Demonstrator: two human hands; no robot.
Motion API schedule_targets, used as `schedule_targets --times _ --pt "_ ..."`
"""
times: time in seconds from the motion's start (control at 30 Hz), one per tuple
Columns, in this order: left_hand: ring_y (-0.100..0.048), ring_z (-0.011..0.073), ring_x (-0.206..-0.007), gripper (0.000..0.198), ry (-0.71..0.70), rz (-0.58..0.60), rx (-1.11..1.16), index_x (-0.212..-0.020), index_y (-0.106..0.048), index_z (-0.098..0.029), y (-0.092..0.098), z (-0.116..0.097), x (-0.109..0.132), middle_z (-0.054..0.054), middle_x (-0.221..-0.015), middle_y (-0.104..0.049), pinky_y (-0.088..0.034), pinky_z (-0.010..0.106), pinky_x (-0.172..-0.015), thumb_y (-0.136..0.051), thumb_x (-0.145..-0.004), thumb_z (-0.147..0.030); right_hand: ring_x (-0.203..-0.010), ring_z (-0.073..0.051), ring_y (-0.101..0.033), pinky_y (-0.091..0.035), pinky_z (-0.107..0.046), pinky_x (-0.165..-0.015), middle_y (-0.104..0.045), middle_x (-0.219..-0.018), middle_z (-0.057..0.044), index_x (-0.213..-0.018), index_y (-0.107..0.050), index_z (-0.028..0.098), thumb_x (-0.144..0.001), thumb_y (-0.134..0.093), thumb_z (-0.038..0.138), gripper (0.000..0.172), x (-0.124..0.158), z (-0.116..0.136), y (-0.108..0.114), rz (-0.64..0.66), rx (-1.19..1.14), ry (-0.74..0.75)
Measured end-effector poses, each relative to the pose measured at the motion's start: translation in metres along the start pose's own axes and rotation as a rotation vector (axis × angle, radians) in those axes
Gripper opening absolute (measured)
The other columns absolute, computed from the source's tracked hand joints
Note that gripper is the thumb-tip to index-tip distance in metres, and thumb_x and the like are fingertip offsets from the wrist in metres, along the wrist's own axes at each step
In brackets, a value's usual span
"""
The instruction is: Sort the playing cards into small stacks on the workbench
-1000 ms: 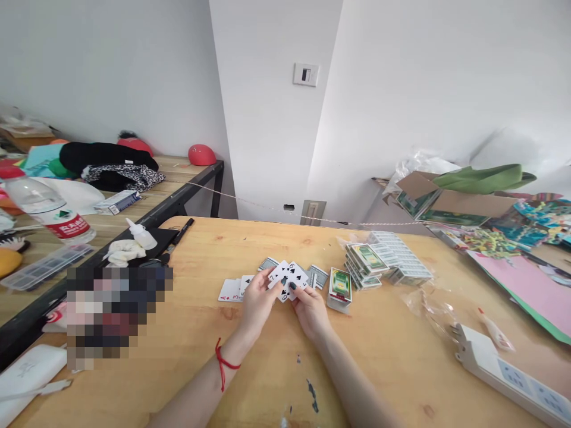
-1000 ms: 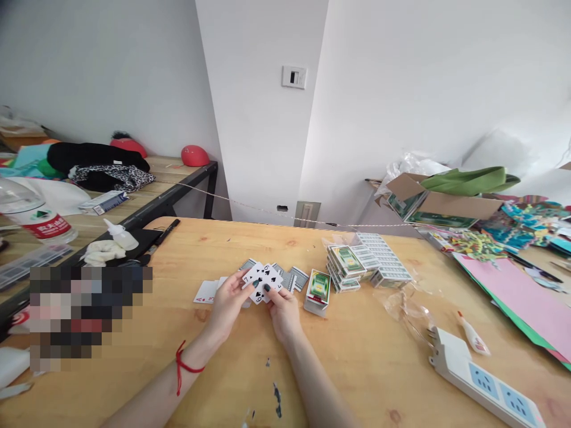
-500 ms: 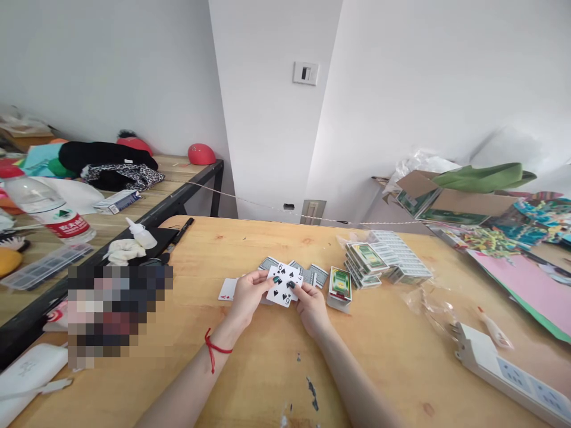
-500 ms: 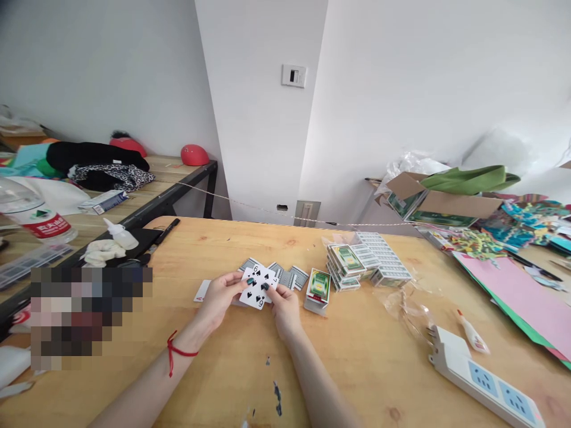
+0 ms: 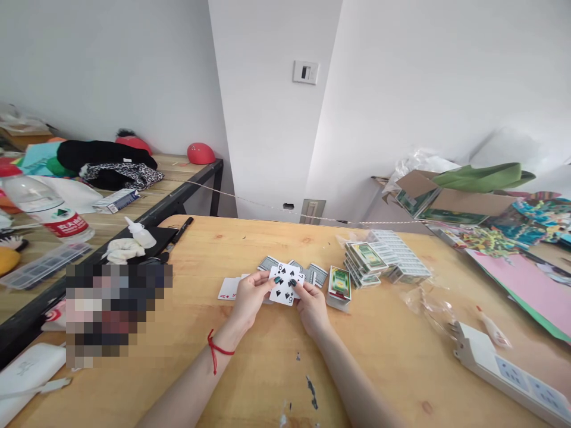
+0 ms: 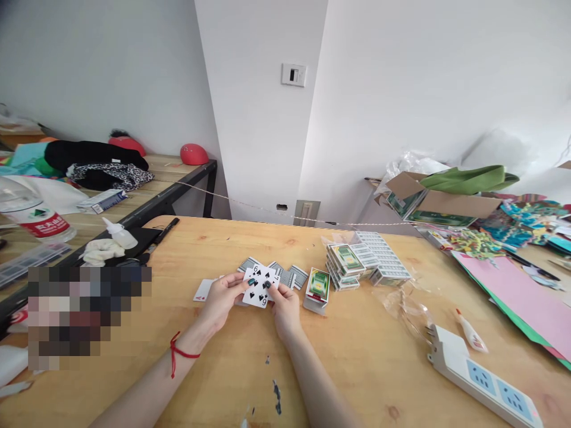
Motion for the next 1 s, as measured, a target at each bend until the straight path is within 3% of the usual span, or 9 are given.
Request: schedule_targets --times 0.37,1.0 --pt "-0.061 0.0119 -0.062 0.029 0.004 -0.021 0.034 -0.086 -0.065 -0.013 -0.0037 -0.0004 0.0012 0.006 -0.077 -0.069 -0.047 0.019 -0.052 -0.07 -0.058 -0.021 -0.073 -0.023 -0.062 -0.045 -0.03 -0.06 -0.069 -0.077 -0.007 -0.086 -0.067 0.017 -0.064 -0.066 0.04 0.033 0.0017 0.0007 -0.0006 -0.003 0.0 0.0" --pt "-0.064 0.017 -0.069 0.03 0.009 -0.013 0.01 -0.085 -0.065 -0.013 -0.0028 -0.0008 0.0021 0.008 -0.081 -0.069 -0.051 0.025 -0.06 -0.072 -0.057 -0.02 -0.075 -0.024 -0.062 -0.045 -0.031 -0.06 -0.069 -0.077 -0.006 -0.088 -0.066 0.018 -0.064 -0.064 0.049 0.039 0.0005 -0.0011 0.0003 0.003 0.053 0.0"
Point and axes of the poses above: each hand's wrist, its own x-axis away from the middle knuckle, its own y-axis out of the back of the hand, z = x × y, the point moved 1 cm from there along -x, towards the middle knuckle
